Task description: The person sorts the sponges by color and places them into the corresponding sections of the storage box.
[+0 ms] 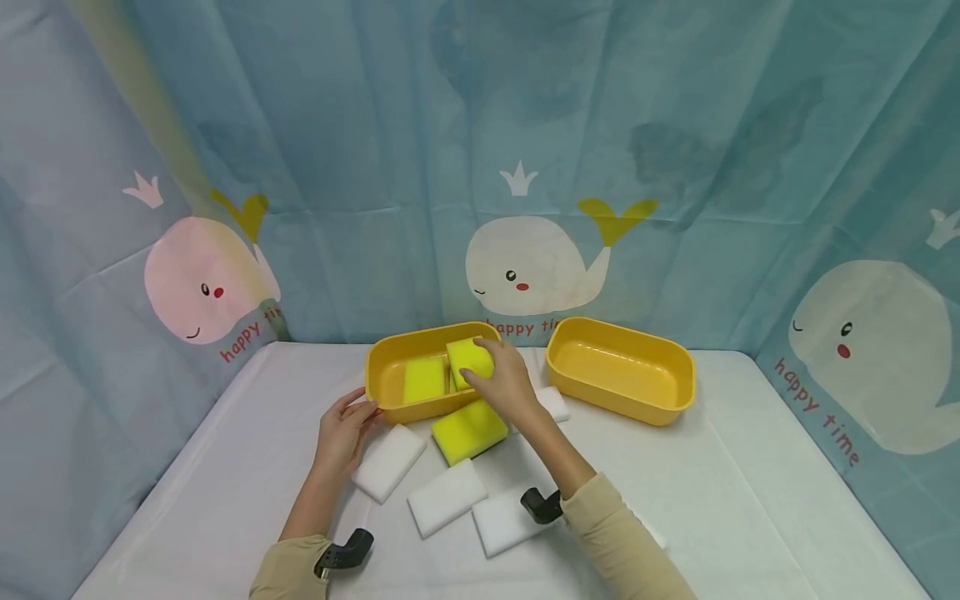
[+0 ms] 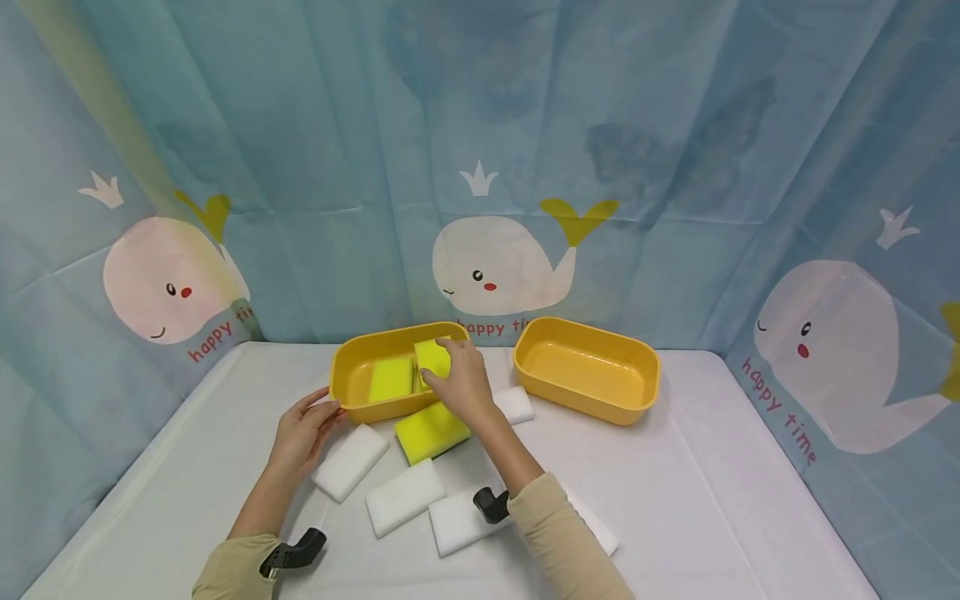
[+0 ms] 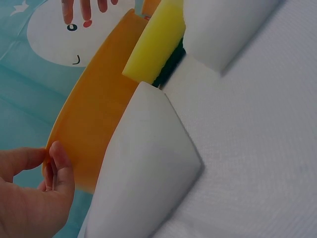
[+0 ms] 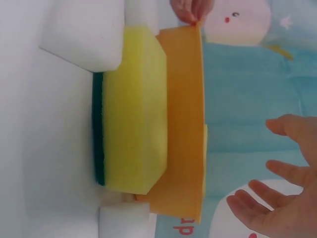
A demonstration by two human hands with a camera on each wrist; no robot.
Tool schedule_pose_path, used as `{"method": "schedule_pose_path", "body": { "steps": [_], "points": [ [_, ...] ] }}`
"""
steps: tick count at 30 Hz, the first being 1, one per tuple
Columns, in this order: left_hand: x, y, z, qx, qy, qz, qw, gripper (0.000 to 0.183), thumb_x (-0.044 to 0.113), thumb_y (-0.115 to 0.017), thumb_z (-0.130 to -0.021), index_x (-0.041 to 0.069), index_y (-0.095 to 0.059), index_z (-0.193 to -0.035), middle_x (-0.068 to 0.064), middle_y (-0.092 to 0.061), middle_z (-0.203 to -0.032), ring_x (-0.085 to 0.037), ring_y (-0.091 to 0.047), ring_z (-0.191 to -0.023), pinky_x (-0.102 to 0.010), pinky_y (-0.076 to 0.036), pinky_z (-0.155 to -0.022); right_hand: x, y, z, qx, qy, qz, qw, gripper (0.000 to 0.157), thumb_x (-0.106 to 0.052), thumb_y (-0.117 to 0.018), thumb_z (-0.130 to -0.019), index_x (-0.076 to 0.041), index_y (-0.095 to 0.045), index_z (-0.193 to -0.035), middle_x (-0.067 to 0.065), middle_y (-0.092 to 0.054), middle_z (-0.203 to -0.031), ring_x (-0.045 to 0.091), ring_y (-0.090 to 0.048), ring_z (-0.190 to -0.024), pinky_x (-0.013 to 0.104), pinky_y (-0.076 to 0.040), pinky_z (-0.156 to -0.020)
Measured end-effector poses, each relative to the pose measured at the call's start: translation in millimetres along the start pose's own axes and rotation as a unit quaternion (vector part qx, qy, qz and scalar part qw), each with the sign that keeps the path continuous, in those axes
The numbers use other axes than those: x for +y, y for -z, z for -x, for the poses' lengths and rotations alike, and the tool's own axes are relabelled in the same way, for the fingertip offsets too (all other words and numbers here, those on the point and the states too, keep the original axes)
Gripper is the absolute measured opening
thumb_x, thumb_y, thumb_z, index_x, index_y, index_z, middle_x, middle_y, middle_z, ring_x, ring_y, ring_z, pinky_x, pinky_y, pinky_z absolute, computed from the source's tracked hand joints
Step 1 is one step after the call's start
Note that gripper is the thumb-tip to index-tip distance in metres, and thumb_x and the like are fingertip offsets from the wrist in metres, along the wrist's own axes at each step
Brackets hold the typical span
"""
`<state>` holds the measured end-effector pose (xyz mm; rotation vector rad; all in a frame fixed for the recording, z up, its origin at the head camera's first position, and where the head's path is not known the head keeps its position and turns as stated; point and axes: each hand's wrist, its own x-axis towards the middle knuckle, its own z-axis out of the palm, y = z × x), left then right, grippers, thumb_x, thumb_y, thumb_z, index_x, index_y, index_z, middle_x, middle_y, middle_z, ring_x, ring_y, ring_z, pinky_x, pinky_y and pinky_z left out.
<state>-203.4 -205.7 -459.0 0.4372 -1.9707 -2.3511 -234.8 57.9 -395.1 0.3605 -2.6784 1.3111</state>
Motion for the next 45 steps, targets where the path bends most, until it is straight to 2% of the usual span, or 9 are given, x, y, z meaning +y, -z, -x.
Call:
{"method": "schedule_pose_path", "body": {
  "steps": [12,26,35,45],
  "points": [
    [0.7,1.2,1.4,-0.004,0.003,0.006,1.0,0.06,0.005,-0.059,-0.108,-0.003,-0.032,-0.161,0.002,-0.066,-0.101,-0.002,-0.069,-0.083,-0.017,-0.06,-0.086,1,-0.7,16,0.011,0.034,-0.024,0.999,0.051,-0.016,-0.076,-0.098,-0.001,-0.06,-0.144,0.024,-0.061,-0.135,0.04,-0.059,-0.123,0.055,-0.053,-0.105],
    [-1.4,1.1,0.9,-0.004,-0.005,0.006,1.0,0.059,0.003,-0.058,-0.107,-0.004,-0.032,-0.16,0.002,-0.066,-0.101,-0.002,-0.068,-0.082,-0.017,-0.06,-0.086,7,-3.0,28,0.02,0.063,-0.042,0.997,0.048,-0.013,-0.076,-0.097,0.001,-0.062,-0.141,0.027,-0.061,-0.133,0.044,-0.06,-0.116,0.055,-0.055,-0.096],
    [-1.7,1.0,1.0,-0.003,-0.007,0.004,1.0,0.059,0.003,-0.058,-0.107,-0.005,-0.033,-0.16,0.0,-0.066,-0.103,-0.002,-0.069,-0.082,-0.016,-0.06,-0.086,6,-0.8,37,0.011,0.049,-0.053,0.997,0.047,-0.012,-0.077,-0.097,0.001,-0.063,-0.14,0.026,-0.063,-0.133,0.042,-0.061,-0.116,0.056,-0.057,-0.099],
    [-1.4,2.2,2.3,-0.007,-0.008,-0.004,0.9999,0.06,0.004,-0.06,-0.107,-0.004,-0.033,-0.16,-0.001,-0.065,-0.106,-0.001,-0.069,-0.083,-0.016,-0.059,-0.087,10,-2.6,45,-0.004,0.049,-0.07,0.996,0.047,-0.009,-0.077,-0.096,0.004,-0.063,-0.139,0.028,-0.063,-0.131,0.045,-0.062,-0.113,0.06,-0.057,-0.094]
  ]
}}
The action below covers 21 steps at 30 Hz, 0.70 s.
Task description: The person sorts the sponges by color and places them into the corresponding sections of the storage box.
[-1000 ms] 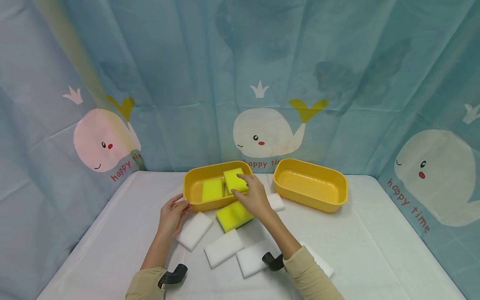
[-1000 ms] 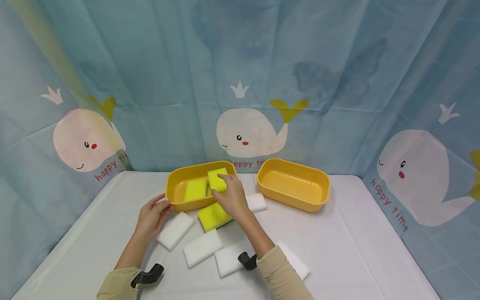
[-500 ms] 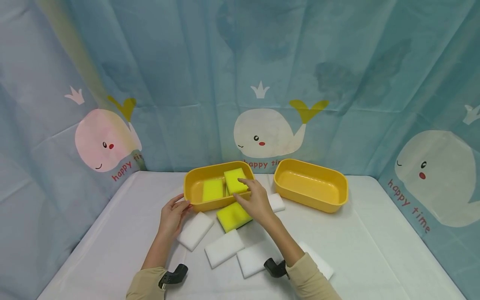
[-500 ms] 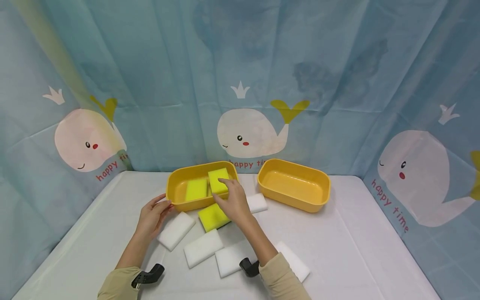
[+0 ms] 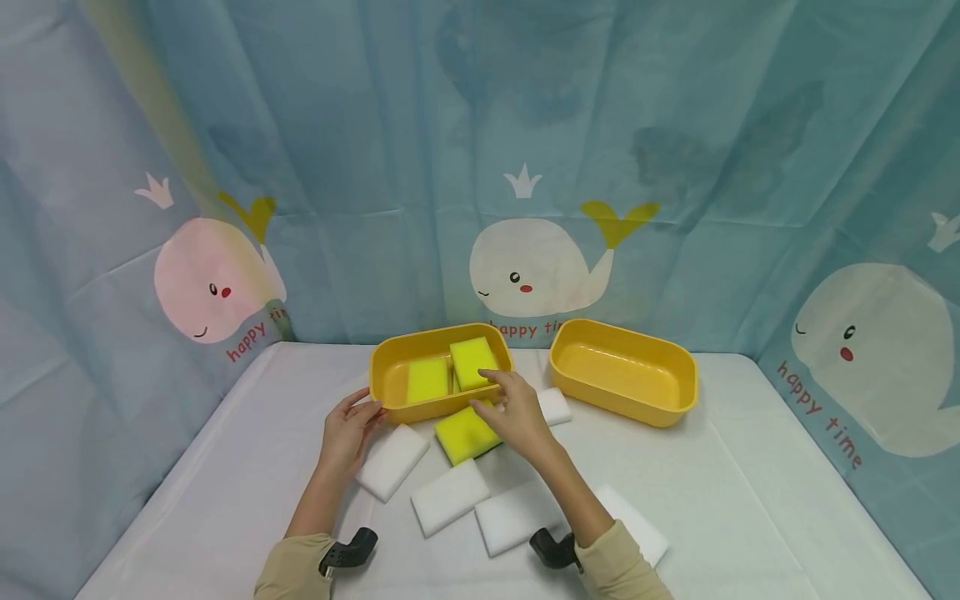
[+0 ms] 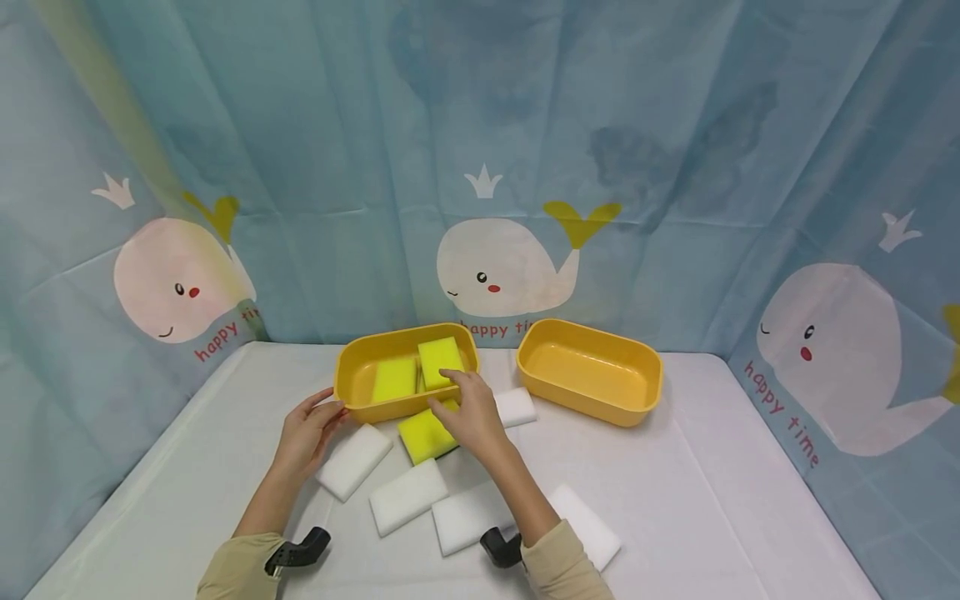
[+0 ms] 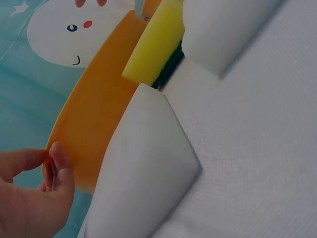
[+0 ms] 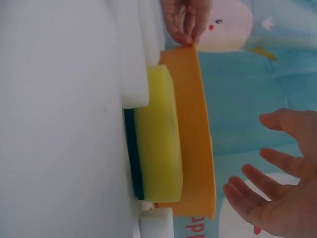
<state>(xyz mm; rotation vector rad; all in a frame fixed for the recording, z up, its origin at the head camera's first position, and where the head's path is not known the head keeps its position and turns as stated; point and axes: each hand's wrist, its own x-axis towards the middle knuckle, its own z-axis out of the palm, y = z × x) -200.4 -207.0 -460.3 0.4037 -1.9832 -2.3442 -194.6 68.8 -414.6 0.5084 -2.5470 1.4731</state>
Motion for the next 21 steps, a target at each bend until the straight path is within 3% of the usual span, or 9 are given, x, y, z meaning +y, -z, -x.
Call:
{"method": "schedule_pose_path", "body": {
  "steps": [6,11,21],
  "points": [
    [0.1,-0.6,-0.4,0.002,-0.002,-0.001,1.0,0.059,0.004,-0.06,-0.107,-0.004,-0.035,-0.159,-0.004,-0.064,-0.108,-0.002,-0.07,-0.084,-0.017,-0.059,-0.088,1.5,-1.5,4.0,-0.006,-0.015,-0.012,1.0,0.046,-0.01,-0.076,-0.097,0.002,-0.063,-0.139,0.027,-0.063,-0.13,0.044,-0.062,-0.111,0.061,-0.056,-0.093],
    [0.2,-0.9,-0.2,0.003,-0.001,-0.003,1.0,0.058,0.004,-0.059,-0.107,-0.004,-0.036,-0.159,-0.006,-0.063,-0.109,-0.002,-0.07,-0.084,-0.017,-0.059,-0.088,4.2,-3.9,6.5,-0.013,-0.024,0.0,1.0,0.046,-0.012,-0.076,-0.097,0.0,-0.064,-0.139,0.025,-0.064,-0.13,0.044,-0.062,-0.113,0.056,-0.057,-0.094],
    [1.2,-0.1,0.0,0.007,0.008,-0.016,0.9998,0.057,0.007,-0.058,-0.108,-0.001,-0.036,-0.16,-0.008,-0.063,-0.114,-0.001,-0.069,-0.086,-0.017,-0.059,-0.09,6.2,-8.2,8.8,-0.032,-0.054,-0.004,0.998,0.049,-0.013,-0.077,-0.096,0.0,-0.063,-0.14,0.025,-0.06,-0.136,0.046,-0.059,-0.122,0.058,-0.054,-0.103]
  ]
}}
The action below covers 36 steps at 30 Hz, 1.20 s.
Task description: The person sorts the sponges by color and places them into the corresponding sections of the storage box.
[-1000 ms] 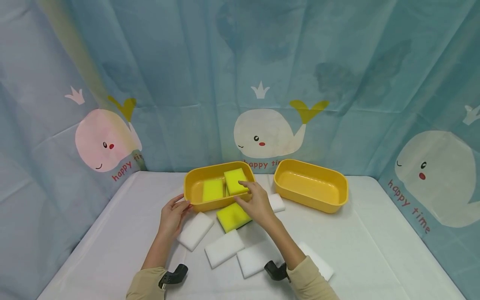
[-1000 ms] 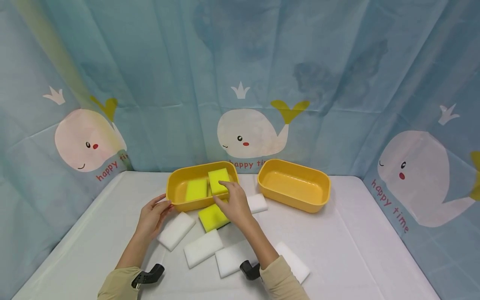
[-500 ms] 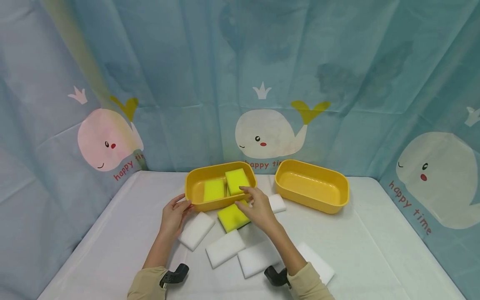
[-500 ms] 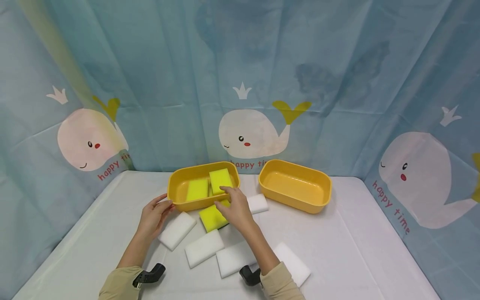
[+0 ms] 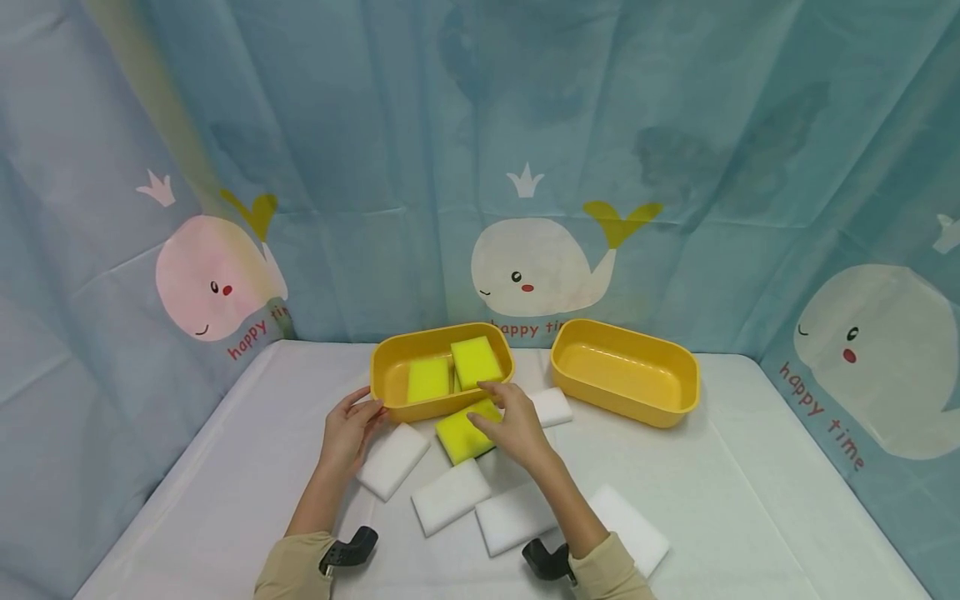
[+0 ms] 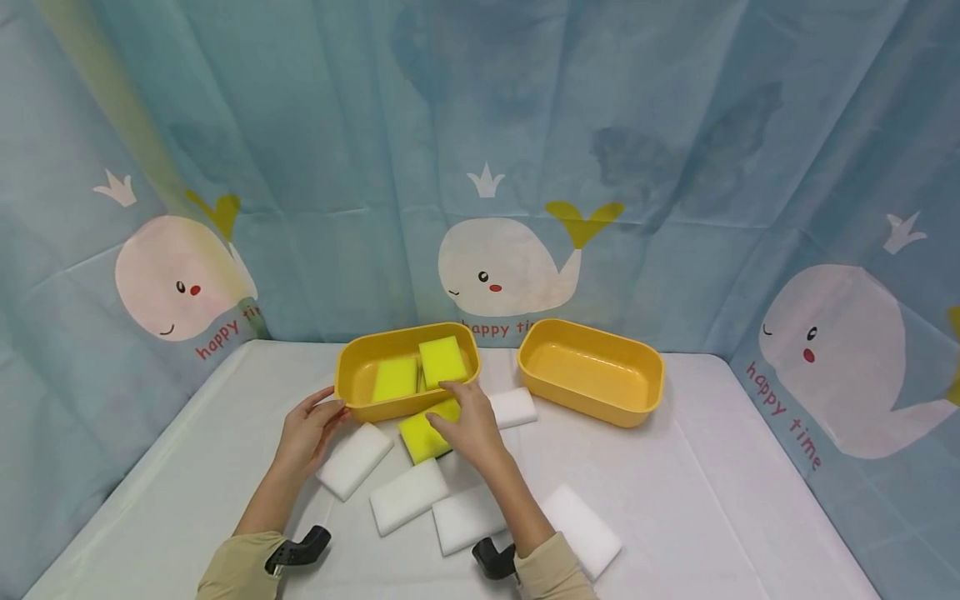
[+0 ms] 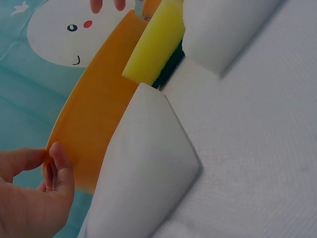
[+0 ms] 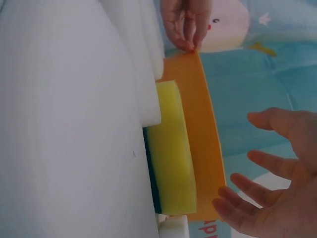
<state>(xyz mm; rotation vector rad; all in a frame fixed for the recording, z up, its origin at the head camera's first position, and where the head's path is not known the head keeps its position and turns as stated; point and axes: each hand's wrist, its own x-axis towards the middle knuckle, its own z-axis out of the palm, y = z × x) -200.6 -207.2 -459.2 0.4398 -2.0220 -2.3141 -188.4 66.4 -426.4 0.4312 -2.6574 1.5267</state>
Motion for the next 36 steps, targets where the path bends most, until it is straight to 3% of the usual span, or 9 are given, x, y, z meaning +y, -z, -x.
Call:
{"method": "schedule_pose_path", "body": {
  "steps": [20,28,36],
  "points": [
    [1.2,-1.1,0.4,0.005,0.001,-0.003,1.0,0.057,0.006,-0.057,-0.108,0.0,-0.035,-0.16,-0.012,-0.062,-0.12,0.0,-0.069,-0.084,-0.015,-0.058,-0.088,7,-5.8,-1,-0.042,-0.014,0.033,0.998,0.057,-0.018,-0.083,-0.092,0.002,-0.061,-0.141,0.025,-0.057,-0.147,0.048,-0.047,-0.141,0.066,-0.04,-0.116],
    [0.0,-0.1,-1.2,0.003,-0.002,0.011,0.9999,0.058,0.004,-0.059,-0.107,-0.003,-0.036,-0.159,-0.004,-0.065,-0.108,-0.001,-0.07,-0.081,-0.015,-0.059,-0.084,14,-8.5,-4,-0.068,-0.014,0.032,0.997,0.062,-0.018,-0.084,-0.09,0.0,-0.06,-0.143,0.027,-0.053,-0.15,0.05,-0.044,-0.142,0.068,-0.04,-0.115],
    [0.1,0.1,-0.8,-0.01,-0.003,0.02,0.9997,0.061,0.004,-0.059,-0.107,-0.003,-0.032,-0.161,0.0,-0.065,-0.101,-0.002,-0.069,-0.081,-0.015,-0.059,-0.085,16,-9.2,-3,-0.089,-0.041,0.047,0.994,0.077,-0.018,-0.091,-0.084,0.001,-0.055,-0.149,0.032,-0.043,-0.156,0.05,-0.043,-0.143,0.066,-0.041,-0.114]
  ]
}}
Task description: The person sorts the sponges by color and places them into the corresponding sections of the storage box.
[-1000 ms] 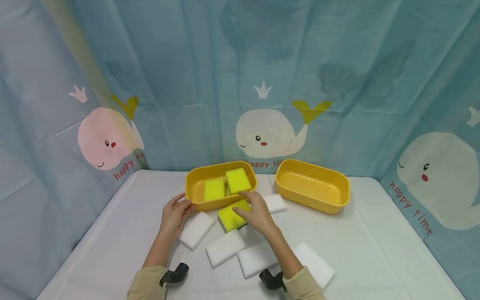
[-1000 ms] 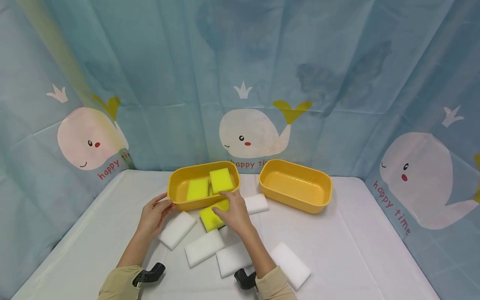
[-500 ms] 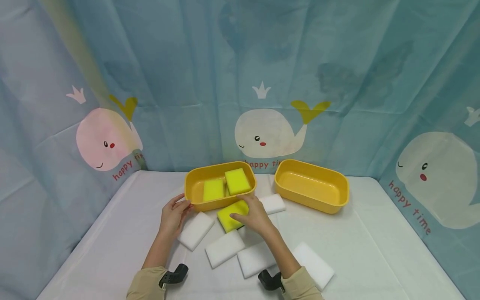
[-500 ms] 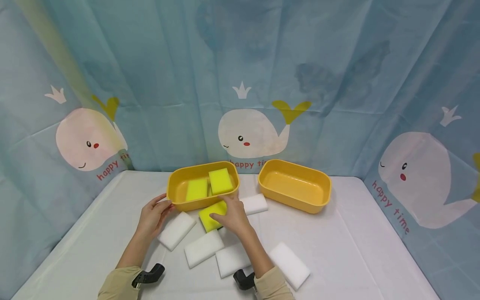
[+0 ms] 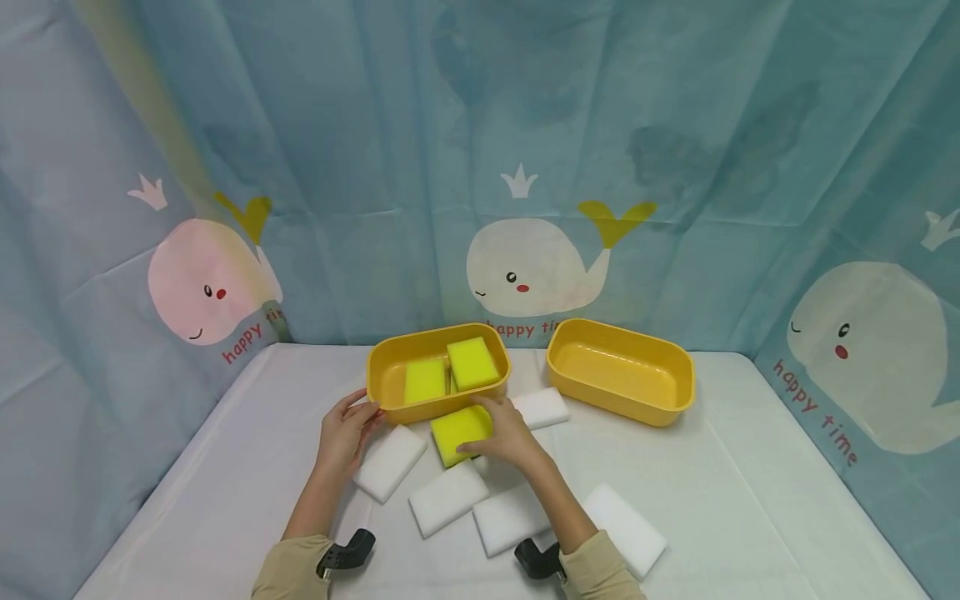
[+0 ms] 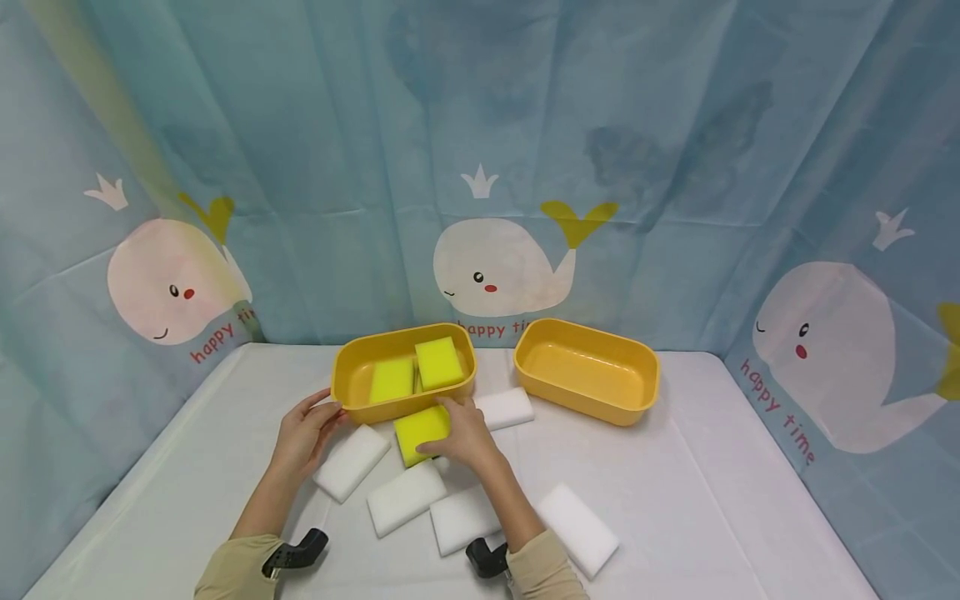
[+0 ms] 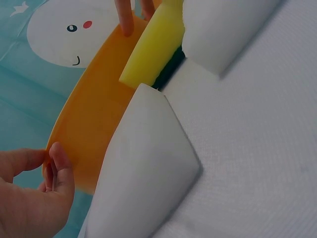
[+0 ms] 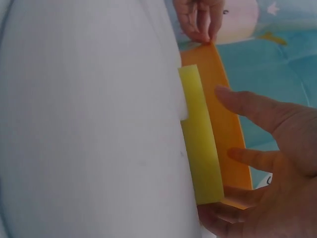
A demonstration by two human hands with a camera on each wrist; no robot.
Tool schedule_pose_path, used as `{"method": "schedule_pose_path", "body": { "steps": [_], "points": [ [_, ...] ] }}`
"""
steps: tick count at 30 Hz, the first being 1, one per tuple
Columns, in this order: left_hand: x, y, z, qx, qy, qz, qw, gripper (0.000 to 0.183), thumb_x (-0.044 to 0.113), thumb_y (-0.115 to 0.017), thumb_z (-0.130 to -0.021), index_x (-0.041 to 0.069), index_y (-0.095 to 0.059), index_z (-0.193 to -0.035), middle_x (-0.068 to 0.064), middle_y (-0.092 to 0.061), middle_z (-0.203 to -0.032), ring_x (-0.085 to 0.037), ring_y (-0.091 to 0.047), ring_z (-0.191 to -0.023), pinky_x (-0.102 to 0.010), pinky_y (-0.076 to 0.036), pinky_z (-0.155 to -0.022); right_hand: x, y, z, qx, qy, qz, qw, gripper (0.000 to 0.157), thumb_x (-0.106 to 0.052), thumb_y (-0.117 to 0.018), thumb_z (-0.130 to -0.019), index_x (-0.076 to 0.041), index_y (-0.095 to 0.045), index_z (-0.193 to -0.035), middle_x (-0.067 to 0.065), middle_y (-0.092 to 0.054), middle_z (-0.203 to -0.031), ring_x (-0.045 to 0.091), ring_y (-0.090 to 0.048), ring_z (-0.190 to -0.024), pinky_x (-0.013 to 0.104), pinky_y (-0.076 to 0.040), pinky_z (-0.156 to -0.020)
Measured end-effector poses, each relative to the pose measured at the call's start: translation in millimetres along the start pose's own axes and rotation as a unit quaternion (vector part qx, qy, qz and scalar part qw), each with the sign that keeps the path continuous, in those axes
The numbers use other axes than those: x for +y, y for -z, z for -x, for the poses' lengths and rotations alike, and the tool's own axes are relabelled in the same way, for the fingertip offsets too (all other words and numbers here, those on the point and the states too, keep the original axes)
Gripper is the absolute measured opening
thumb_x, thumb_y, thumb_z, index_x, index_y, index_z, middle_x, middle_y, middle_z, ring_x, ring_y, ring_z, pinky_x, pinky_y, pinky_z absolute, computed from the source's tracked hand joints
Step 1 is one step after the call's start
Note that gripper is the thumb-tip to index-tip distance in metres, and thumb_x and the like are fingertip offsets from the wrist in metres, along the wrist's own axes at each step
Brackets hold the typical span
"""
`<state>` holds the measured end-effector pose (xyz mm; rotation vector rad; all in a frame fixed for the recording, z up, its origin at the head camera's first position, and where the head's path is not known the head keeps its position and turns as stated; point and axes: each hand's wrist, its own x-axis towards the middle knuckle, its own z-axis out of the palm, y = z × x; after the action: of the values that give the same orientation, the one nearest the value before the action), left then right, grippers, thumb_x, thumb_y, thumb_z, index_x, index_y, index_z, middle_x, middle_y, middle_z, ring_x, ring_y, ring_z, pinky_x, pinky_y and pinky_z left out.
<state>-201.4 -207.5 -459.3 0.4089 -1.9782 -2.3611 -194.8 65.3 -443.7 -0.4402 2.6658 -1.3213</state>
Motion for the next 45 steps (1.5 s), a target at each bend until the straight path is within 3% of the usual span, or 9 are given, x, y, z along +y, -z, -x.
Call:
{"method": "schedule_pose_path", "body": {
  "steps": [15,31,45],
  "points": [
    [0.2,-1.2,-0.4,0.003,0.006,-0.002,1.0,0.062,0.004,-0.059,-0.107,-0.002,-0.032,-0.162,0.0,-0.064,-0.102,-0.002,-0.069,-0.082,-0.016,-0.059,-0.085,5,-1.5,-2,-0.001,-0.017,0.007,1.0,0.084,-0.001,-0.093,-0.075,0.006,-0.052,-0.149,0.029,-0.049,-0.147,0.043,-0.05,-0.134,0.059,-0.044,-0.116],
    [0.4,-0.8,0.2,0.006,0.004,-0.007,0.9999,0.059,0.004,-0.058,-0.107,-0.002,-0.034,-0.16,-0.001,-0.065,-0.103,-0.001,-0.069,-0.081,-0.015,-0.059,-0.085,3,5.7,1,0.011,-0.012,0.031,0.999,0.076,-0.003,-0.095,-0.075,0.007,-0.059,-0.142,0.025,-0.057,-0.133,0.039,-0.056,-0.123,0.058,-0.047,-0.112],
    [2.0,-1.6,1.3,0.014,0.007,-0.01,0.9998,0.058,0.005,-0.059,-0.107,-0.003,-0.035,-0.16,-0.001,-0.064,-0.103,-0.001,-0.069,-0.081,-0.015,-0.059,-0.085,-6,17.0,7,0.017,-0.024,0.021,0.999,0.075,-0.005,-0.095,-0.075,0.001,-0.061,-0.142,0.022,-0.057,-0.136,0.037,-0.055,-0.128,0.057,-0.046,-0.113]
  ]
}}
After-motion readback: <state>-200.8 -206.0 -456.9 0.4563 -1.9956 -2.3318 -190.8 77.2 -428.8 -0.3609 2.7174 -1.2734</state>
